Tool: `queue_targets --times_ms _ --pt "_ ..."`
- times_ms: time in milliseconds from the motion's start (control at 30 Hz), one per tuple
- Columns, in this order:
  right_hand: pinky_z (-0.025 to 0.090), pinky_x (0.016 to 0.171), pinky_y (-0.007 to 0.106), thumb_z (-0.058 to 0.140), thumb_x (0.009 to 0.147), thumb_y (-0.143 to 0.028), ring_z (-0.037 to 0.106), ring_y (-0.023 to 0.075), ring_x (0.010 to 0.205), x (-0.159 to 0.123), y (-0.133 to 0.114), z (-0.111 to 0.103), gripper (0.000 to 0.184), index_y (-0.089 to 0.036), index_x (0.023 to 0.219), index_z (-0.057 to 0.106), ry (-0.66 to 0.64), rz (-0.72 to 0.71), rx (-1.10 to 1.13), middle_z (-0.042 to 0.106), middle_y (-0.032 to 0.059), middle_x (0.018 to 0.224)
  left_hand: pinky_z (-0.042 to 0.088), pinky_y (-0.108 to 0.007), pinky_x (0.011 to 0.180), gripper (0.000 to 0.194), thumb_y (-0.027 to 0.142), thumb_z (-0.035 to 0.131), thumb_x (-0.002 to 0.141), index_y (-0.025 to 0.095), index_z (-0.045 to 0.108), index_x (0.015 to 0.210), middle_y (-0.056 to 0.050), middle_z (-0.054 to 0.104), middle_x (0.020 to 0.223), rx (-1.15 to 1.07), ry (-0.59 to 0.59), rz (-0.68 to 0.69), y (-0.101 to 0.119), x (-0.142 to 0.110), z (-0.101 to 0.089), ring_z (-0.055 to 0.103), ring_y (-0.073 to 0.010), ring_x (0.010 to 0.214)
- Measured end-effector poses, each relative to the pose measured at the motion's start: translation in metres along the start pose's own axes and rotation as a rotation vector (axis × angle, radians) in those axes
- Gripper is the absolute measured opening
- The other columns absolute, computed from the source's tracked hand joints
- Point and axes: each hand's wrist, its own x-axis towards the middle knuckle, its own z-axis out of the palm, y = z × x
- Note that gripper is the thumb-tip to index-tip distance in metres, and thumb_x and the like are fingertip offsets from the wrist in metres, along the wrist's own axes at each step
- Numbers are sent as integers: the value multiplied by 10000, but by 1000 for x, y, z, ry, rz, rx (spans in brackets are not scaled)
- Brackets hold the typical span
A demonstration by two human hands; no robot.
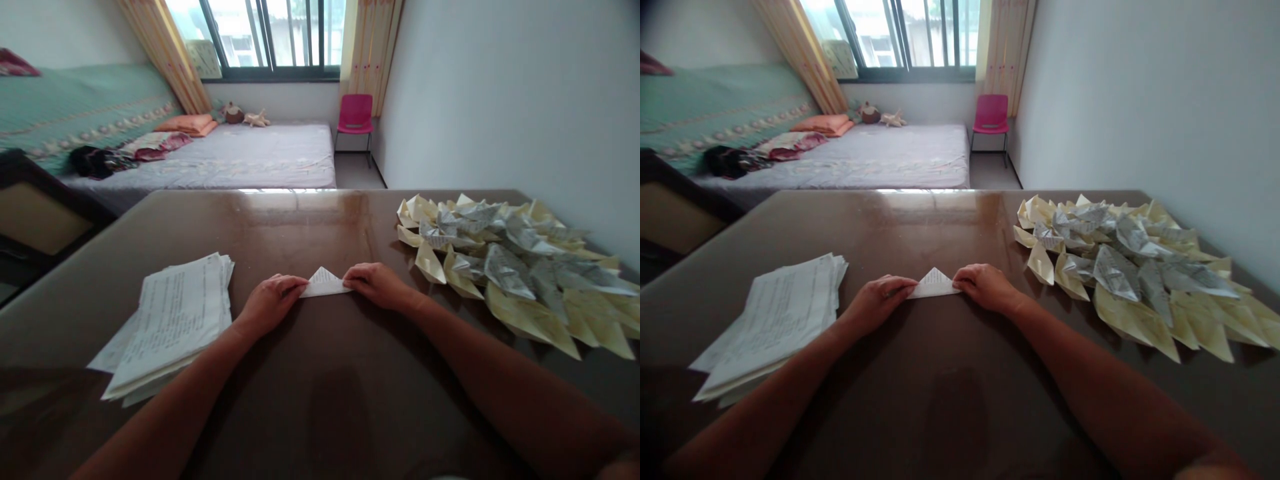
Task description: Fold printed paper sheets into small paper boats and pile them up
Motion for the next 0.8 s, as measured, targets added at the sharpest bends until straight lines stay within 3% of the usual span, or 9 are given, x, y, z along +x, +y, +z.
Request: queue_targets --times_ms 200,433,800 --pt "383 664 232 516 890 -324 628 144 781 0 -7 4 164 -234 936 645 62 103 -57 708 11 875 455 -262 695 250 373 475 890 278 667 1020 0 682 868 70 19 -130 3 1 5 613 -160 768" --pt "319 586 225 529 869 -324 601 131 709 0 -16 6 120 -240 907 607 88 151 -186 687 -8 815 433 -280 744 242 351 428 909 296 644 1001 7 678 970 231 38 -103 12 2 6 605 -182 895" --pt "285 571 243 490 888 -312 588 140 706 -1 -23 6 126 -235 901 589 104 154 -303 690 10 863 416 -265 676 239 325 397 925 306 614 1023 3 657 916 386 29 -82 16 2 6 594 -184 864"
